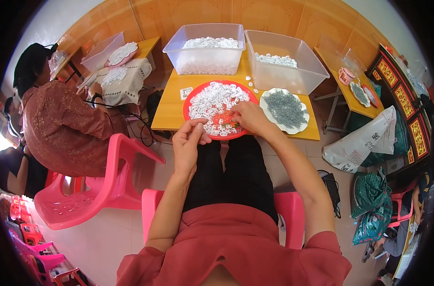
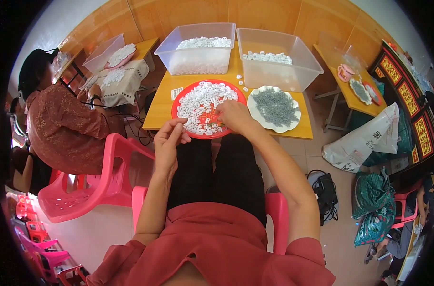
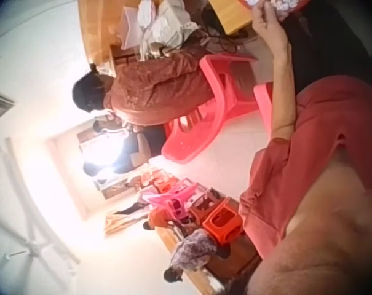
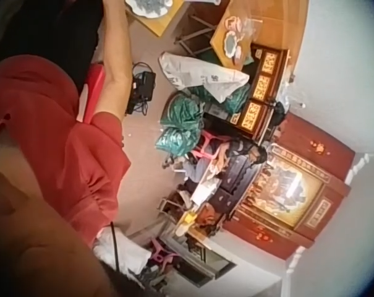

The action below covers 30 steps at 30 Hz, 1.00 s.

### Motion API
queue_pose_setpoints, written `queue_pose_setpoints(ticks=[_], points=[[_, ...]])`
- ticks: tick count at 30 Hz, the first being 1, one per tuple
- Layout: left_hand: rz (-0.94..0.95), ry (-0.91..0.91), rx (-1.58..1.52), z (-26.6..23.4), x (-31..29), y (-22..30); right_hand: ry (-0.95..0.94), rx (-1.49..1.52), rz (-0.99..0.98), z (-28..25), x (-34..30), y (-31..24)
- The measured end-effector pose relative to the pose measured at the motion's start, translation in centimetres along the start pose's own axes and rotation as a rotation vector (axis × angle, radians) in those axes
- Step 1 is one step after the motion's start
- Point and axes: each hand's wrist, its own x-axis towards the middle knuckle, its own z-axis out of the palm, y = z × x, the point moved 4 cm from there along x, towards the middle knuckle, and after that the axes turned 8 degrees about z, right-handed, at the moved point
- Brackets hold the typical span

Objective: The worker is manually inspecting and assembling small white plastic components at a workstation.

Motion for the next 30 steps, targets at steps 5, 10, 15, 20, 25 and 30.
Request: queue_pose_setpoints(ticks=[5, 10, 15, 20, 25, 30], points=[[-0.083, 0.000, -0.077, 0.1, 0.1, -0.9, -0.099, -0.041, -0.016, 1.5, 0.8, 0.6], [-0.084, -0.025, -0.055, 0.1, -0.1, -1.5, -0.025, -0.216, -0.049, 2.5, 0.4, -0.3], [-0.095, 0.000, -0.045, 0.4, -0.4, -1.6, -0.082, 0.463, 0.081, -1.0, -1.7, -3.9], [0.001, -0.001, 0.058, 0.6, -0.9, -0.4, -0.263, 0.791, 0.167, -2.3, -4.6, -7.8], [0.099, 0.017, 0.158, 1.3, -1.1, 0.8, -0.277, 0.840, 0.200, -3.3, -5.5, -8.4], [0.078, -0.006, 0.163, 1.5, -1.2, 1.0, -0.215, 0.755, 0.151, -4.2, -6.1, -9.0]])
